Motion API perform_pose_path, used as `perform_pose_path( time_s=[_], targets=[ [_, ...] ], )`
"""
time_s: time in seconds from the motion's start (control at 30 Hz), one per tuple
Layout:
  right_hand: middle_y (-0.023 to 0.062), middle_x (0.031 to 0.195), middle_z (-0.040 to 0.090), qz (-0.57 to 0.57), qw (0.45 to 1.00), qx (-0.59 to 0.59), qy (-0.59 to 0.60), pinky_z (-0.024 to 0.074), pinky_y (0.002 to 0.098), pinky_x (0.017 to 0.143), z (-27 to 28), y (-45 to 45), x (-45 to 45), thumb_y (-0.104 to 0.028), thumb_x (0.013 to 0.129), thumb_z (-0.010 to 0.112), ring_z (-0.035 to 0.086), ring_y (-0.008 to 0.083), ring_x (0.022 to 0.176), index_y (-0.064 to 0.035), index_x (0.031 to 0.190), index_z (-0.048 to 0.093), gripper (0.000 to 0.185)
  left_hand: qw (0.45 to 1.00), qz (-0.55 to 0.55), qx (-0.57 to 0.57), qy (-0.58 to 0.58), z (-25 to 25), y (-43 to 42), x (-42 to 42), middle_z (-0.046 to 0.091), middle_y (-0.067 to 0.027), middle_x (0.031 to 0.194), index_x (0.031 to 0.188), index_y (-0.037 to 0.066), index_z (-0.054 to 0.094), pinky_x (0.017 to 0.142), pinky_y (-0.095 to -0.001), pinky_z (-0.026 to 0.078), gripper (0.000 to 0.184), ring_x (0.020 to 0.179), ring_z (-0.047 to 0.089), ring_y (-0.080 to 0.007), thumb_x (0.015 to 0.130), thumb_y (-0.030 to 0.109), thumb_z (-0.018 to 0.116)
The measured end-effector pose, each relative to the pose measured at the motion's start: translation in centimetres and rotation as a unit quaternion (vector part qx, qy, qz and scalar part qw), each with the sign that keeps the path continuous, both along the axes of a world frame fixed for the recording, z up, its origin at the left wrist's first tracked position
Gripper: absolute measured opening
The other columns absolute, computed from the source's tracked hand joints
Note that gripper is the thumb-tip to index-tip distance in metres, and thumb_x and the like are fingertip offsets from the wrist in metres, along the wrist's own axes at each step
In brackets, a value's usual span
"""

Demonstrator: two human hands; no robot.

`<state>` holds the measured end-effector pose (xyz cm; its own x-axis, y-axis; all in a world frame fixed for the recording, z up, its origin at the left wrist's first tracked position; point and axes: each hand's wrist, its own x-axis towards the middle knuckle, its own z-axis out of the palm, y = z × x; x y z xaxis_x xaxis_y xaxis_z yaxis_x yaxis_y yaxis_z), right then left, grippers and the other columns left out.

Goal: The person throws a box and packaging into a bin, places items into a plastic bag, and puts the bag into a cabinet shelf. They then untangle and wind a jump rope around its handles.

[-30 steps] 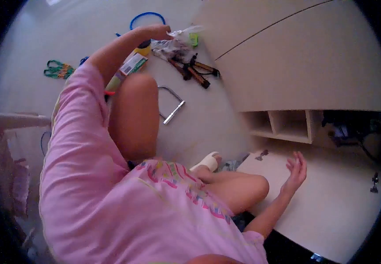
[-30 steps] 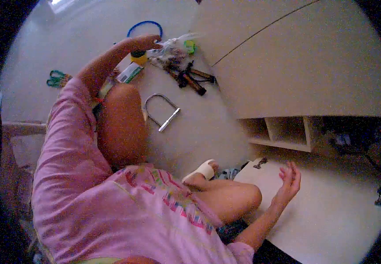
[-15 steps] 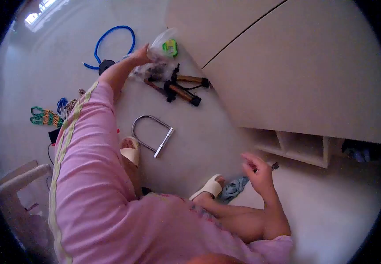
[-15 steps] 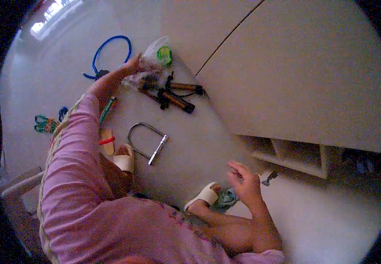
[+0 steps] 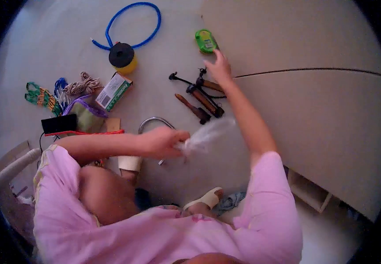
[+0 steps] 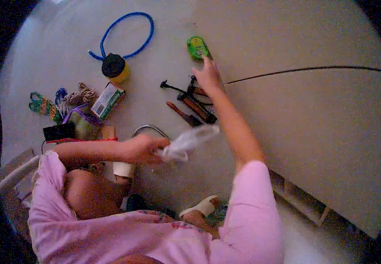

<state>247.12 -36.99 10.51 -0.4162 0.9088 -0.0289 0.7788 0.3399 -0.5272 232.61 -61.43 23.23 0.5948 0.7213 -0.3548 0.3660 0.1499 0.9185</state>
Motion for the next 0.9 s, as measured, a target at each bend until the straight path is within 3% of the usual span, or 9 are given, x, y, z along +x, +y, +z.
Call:
perform_pose_path(
  time_s=[0.07, 0.17, 0.27, 0.37, 0.47, 0.5, 0.6, 0.77, 0.9],
  targets=[
    [0.0205, 0.125, 0.035, -0.007, 0.998, -0.018, -0.066, 0.0316, 0.0439, 0.093, -1.3, 2.7, -4.3, -0.035, 0.070, 0.063, 0.033, 0.0343, 0.116, -0.0100, 0.128, 0.030, 0.071, 0.995, -0.050, -0.080, -0.035, 0.3, -1.0, 0.2, 0.057, -0.0180, 0.078, 0.098, 0.005, 0.051, 0.065, -0.0403, 0.043, 0.034, 0.074, 0.056, -0.0335, 0.069, 0.020, 0.060],
    [0.0172, 0.127, 0.031, -0.045, 0.982, 0.060, -0.173, 0.0354, 0.0461, 0.088, -6.5, 5.5, -7.3, -0.041, 0.069, 0.062, 0.037, 0.0355, 0.112, -0.0162, 0.130, 0.028, 0.074, 0.988, -0.104, -0.029, -0.112, -0.8, -3.7, 1.1, 0.056, -0.0173, 0.083, 0.098, 0.005, 0.051, 0.069, -0.0397, 0.043, 0.036, 0.079, 0.055, -0.0328, 0.067, 0.020, 0.061],
    [0.0181, 0.122, 0.035, -0.082, 0.971, 0.047, -0.221, 0.0354, 0.0465, 0.087, -6.3, 4.6, -6.9, -0.042, 0.070, 0.061, 0.038, 0.0372, 0.108, -0.0216, 0.129, 0.029, 0.070, 0.979, -0.162, 0.005, -0.125, -1.0, -4.0, 0.3, 0.053, -0.0150, 0.095, 0.104, 0.007, 0.050, 0.073, -0.0389, 0.044, 0.039, 0.088, 0.054, -0.0319, 0.070, 0.020, 0.062],
    [0.0207, 0.118, 0.038, -0.109, 0.981, -0.087, -0.132, 0.0308, 0.0432, 0.092, -2.9, 3.1, -5.6, -0.032, 0.070, 0.064, 0.037, 0.0344, 0.108, -0.0160, 0.130, 0.029, 0.071, 0.979, -0.184, -0.010, -0.084, -0.1, -3.6, 0.1, 0.052, -0.0154, 0.095, 0.104, 0.007, 0.049, 0.075, -0.0389, 0.044, 0.039, 0.089, 0.052, -0.0327, 0.068, 0.018, 0.061],
    [0.0203, 0.112, 0.041, -0.027, 0.995, -0.036, -0.092, 0.0338, 0.0422, 0.089, -5.8, 3.9, -1.0, -0.024, 0.068, 0.066, 0.040, 0.0354, 0.104, -0.0175, 0.129, 0.031, 0.070, 0.979, -0.194, 0.027, -0.052, -0.3, -3.9, 0.8, 0.051, -0.0162, 0.095, 0.103, 0.007, 0.049, 0.074, -0.0393, 0.044, 0.037, 0.089, 0.052, -0.0330, 0.068, 0.016, 0.059],
    [0.0218, 0.119, 0.037, -0.017, 0.993, 0.023, -0.110, 0.0342, 0.0421, 0.090, -5.1, 1.8, 0.4, -0.020, 0.066, 0.068, 0.040, 0.0373, 0.106, -0.0174, 0.128, 0.032, 0.072, 0.979, -0.194, 0.027, -0.052, -0.3, -3.9, 1.4, 0.051, -0.0161, 0.096, 0.102, 0.007, 0.049, 0.074, -0.0395, 0.044, 0.036, 0.089, 0.052, -0.0330, 0.068, 0.016, 0.059],
    [0.0226, 0.126, 0.030, 0.005, 0.998, 0.027, -0.062, 0.0320, 0.0430, 0.093, -2.7, -0.9, 1.8, -0.024, 0.066, 0.069, 0.035, 0.0377, 0.114, -0.0173, 0.128, 0.032, 0.073, 0.981, -0.188, 0.014, -0.039, -0.1, -3.8, 2.2, 0.051, -0.0159, 0.096, 0.101, 0.007, 0.048, 0.074, -0.0398, 0.044, 0.035, 0.088, 0.052, -0.0331, 0.068, 0.014, 0.059],
    [0.0210, 0.132, 0.023, 0.070, 0.989, 0.054, -0.122, 0.0300, 0.0427, 0.096, -0.9, 1.5, -3.3, -0.029, 0.066, 0.070, 0.029, 0.0375, 0.119, -0.0195, 0.130, 0.026, 0.079, 0.995, -0.094, 0.029, -0.018, -0.5, -3.8, 2.3, 0.052, -0.0156, 0.095, 0.101, 0.007, 0.048, 0.075, -0.0392, 0.043, 0.036, 0.090, 0.052, -0.0321, 0.068, 0.013, 0.061],
    [0.0200, 0.137, 0.012, 0.073, 0.989, 0.011, -0.130, 0.0262, 0.0477, 0.097, -2.3, 5.4, -8.0, -0.035, 0.068, 0.068, 0.023, 0.0406, 0.122, -0.0241, 0.133, 0.017, 0.084, 0.996, -0.078, -0.035, -0.032, -0.3, -3.3, 0.7, 0.051, -0.0148, 0.098, 0.105, 0.006, 0.049, 0.076, -0.0384, 0.043, 0.039, 0.090, 0.052, -0.0317, 0.069, 0.014, 0.061]
  ],
)
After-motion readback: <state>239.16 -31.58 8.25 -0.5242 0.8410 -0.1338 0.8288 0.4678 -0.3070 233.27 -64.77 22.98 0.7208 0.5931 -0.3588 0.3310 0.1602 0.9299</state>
